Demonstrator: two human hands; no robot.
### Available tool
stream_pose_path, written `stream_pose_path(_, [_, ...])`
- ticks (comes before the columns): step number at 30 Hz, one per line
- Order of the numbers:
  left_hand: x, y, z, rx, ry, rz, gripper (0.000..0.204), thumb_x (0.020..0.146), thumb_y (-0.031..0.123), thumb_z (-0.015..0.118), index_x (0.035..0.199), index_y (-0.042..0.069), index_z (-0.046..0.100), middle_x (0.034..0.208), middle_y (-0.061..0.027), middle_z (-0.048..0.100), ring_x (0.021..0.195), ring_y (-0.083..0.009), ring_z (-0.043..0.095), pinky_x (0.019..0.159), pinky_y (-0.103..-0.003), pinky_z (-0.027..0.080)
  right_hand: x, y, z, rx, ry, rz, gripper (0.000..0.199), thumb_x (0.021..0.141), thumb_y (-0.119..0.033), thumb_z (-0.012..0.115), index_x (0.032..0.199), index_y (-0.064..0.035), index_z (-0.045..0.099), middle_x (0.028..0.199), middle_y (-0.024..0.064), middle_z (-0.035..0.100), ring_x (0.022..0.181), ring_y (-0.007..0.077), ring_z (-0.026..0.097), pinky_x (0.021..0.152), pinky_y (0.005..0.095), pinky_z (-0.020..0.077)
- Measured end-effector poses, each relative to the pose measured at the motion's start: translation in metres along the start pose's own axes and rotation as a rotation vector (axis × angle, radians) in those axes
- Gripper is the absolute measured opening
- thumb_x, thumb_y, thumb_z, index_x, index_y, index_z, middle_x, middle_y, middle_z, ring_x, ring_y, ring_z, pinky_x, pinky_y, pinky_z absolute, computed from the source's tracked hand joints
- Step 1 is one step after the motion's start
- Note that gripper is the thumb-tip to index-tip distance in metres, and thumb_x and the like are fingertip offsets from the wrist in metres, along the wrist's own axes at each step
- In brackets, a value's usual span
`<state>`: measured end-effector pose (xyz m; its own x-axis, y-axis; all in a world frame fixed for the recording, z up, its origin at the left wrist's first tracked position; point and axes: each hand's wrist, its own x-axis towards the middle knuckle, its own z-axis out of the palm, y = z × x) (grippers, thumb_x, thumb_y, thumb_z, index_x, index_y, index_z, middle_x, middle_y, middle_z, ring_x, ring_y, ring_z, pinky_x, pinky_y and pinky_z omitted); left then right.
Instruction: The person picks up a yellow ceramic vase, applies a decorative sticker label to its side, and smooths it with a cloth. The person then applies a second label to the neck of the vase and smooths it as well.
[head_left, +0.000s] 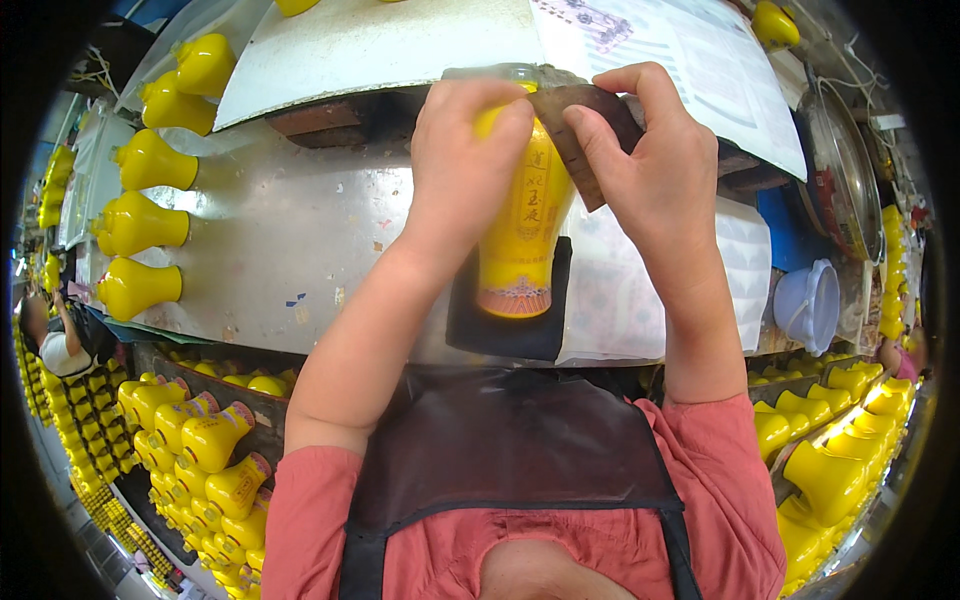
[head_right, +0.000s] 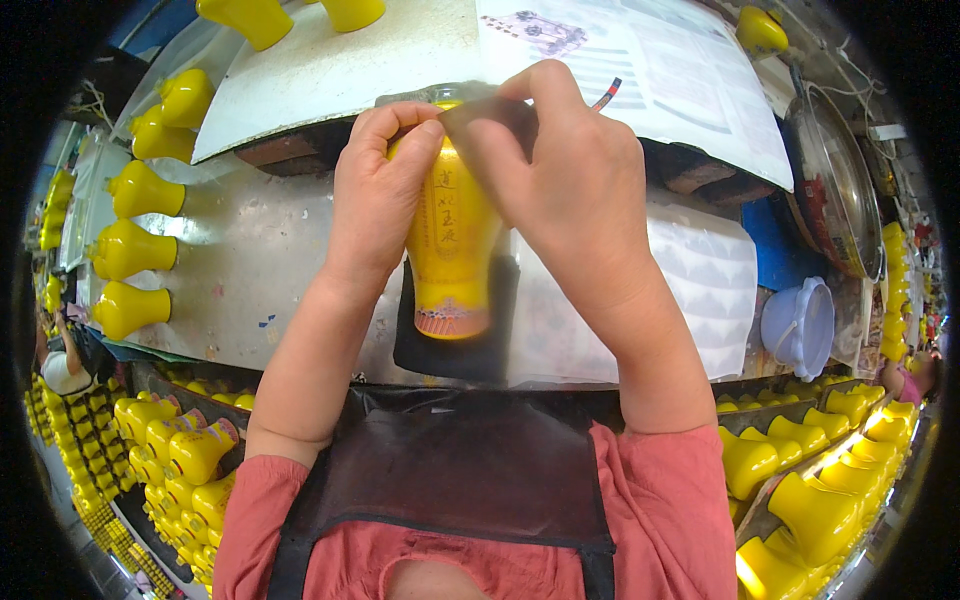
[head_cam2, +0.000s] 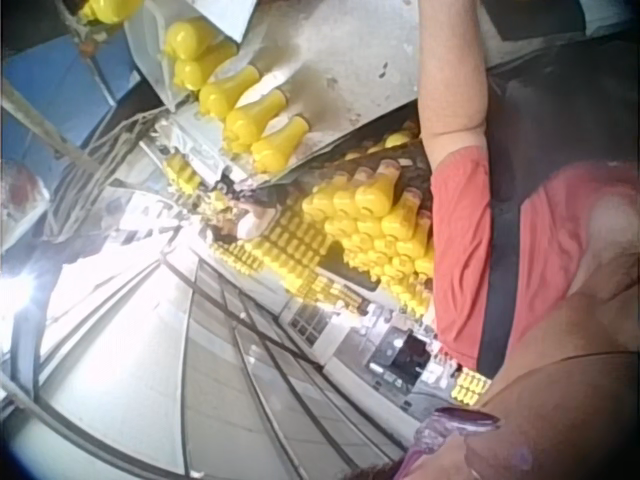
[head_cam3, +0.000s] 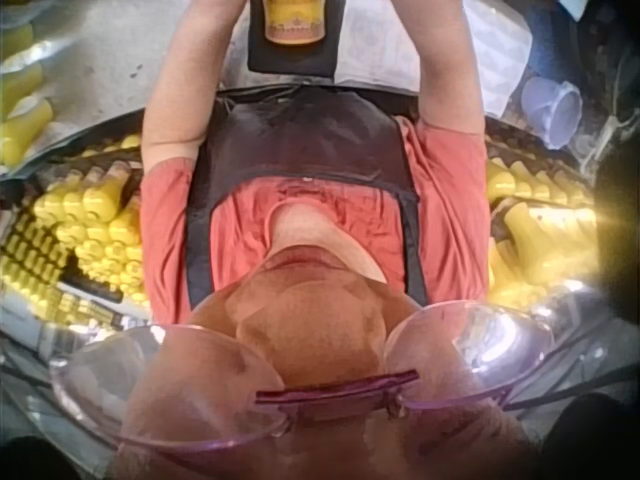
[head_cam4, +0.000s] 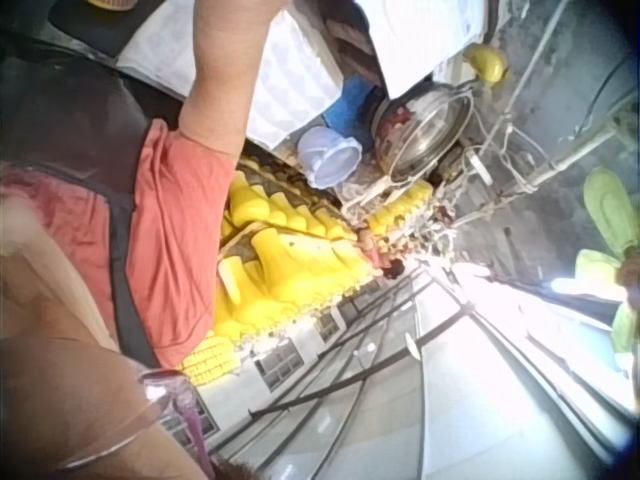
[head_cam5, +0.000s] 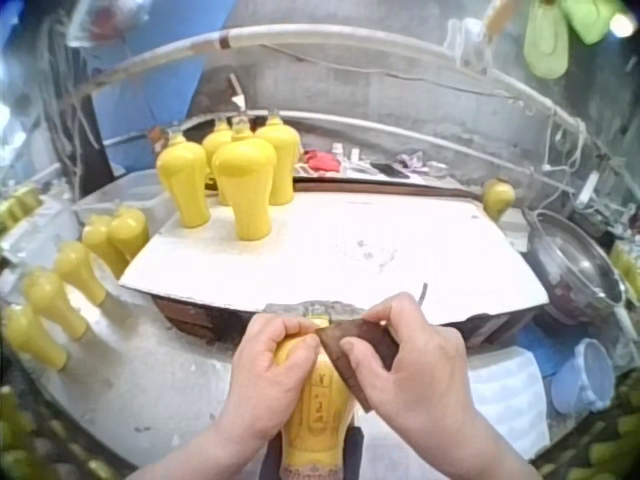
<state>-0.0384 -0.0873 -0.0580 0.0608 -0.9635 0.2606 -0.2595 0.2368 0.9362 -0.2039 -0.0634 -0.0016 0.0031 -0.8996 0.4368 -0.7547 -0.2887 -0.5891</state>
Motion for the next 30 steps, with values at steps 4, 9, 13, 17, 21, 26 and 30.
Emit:
stream_pose_path(4, [-0.002, -0.001, 0.0, 0.022, -0.024, 0.005, 0.025, 0.103, 0.021, 0.061, 0.11, -0.001, 0.071, 0.115, -0.0095, 0.062, 0.106, -0.0177, 0.061, 0.096, -0.03, 0.048, 0.008, 0.006, -0.004, 0.003, -0.026, -0.057, 0.025, 0.091, -0.02, 0.075, 0.102, -0.0031, 0.062, 0.071, 0.0157, 0.071, 0.065, 0.0317, 0.073, 0.059, 0.0372, 0.0561])
stream_pose_path(9, [-0.002, -0.005, -0.003, -0.075, -0.038, 0.028, 0.027, 0.107, 0.02, 0.054, 0.114, -0.001, 0.069, 0.114, -0.0101, 0.063, 0.105, -0.0179, 0.061, 0.095, -0.031, 0.049, 0.023, 0.013, -0.009, 0.288, -0.065, -0.048, 0.022, 0.09, -0.013, 0.077, 0.11, -0.0036, 0.072, 0.089, 0.0101, 0.076, 0.079, 0.0168, 0.073, 0.074, 0.0269, 0.057])
stream_pose_path(13, [-0.009, -0.006, 0.0, -0.283, 0.015, -0.051, 0.032, 0.103, 0.028, 0.058, 0.112, 0.001, 0.072, 0.112, -0.0171, 0.066, 0.109, -0.0344, 0.063, 0.097, -0.042, 0.05, 0.031, 0.017, 0.001, 0.138, -0.11, -0.199, 0.021, 0.092, -0.016, 0.075, 0.108, -0.0028, 0.076, 0.092, 0.0108, 0.077, 0.083, 0.0178, 0.073, 0.078, 0.0286, 0.057])
stream_pose_path(17, [-0.018, -0.012, -0.002, 0.11, 0.002, 0.217, 0.035, 0.099, 0.03, 0.065, 0.121, 0.003, 0.069, 0.119, -0.0169, 0.064, 0.112, -0.0325, 0.062, 0.098, -0.04, 0.049, 0.028, 0.032, 0.003, 0.032, -0.023, -0.31, 0.024, 0.092, -0.005, 0.077, 0.116, -0.0042, 0.075, 0.099, 0.0081, 0.078, 0.09, 0.0153, 0.074, 0.082, 0.0271, 0.0584])
stream_pose_path(21, [-0.016, -0.025, -0.002, -0.253, -0.061, 0.03, 0.034, 0.104, 0.03, 0.059, 0.122, 0.003, 0.067, 0.118, -0.0142, 0.064, 0.109, -0.0273, 0.062, 0.097, -0.037, 0.049, -0.02, 0.04, -0.008, -0.061, -0.004, -0.631, 0.029, 0.077, 0.004, 0.085, 0.1, -0.0094, 0.073, 0.103, 0.0103, 0.078, 0.09, 0.025, 0.075, 0.079, 0.0326, 0.0601])
stream_pose_path(26, [-0.02, -0.031, -0.004, -0.329, -0.103, 0.009, 0.041, 0.114, 0.034, 0.045, 0.137, 0.001, 0.055, 0.125, -0.0094, 0.063, 0.109, -0.0152, 0.063, 0.094, -0.029, 0.053, -0.076, 0.029, -0.002, 0.187, -0.247, -0.897, 0.019, 0.079, -0.007, 0.079, 0.095, -0.0089, 0.07, 0.101, 0.0143, 0.075, 0.096, 0.0325, 0.075, 0.079, 0.0415, 0.0624])
stream_pose_path(30, [-0.036, -0.025, 0.0, -0.488, -0.112, -0.111, 0.049, 0.114, 0.039, 0.044, 0.15, 0.007, 0.042, 0.135, -0.0114, 0.058, 0.117, -0.0191, 0.062, 0.1, -0.032, 0.053, -0.074, 0.03, -0.005, 0.272, -0.149, -0.662, 0.019, 0.076, -0.004, 0.075, 0.094, -0.009, 0.072, 0.099, 0.0125, 0.075, 0.091, 0.0304, 0.075, 0.077, 0.0393, 0.0616])
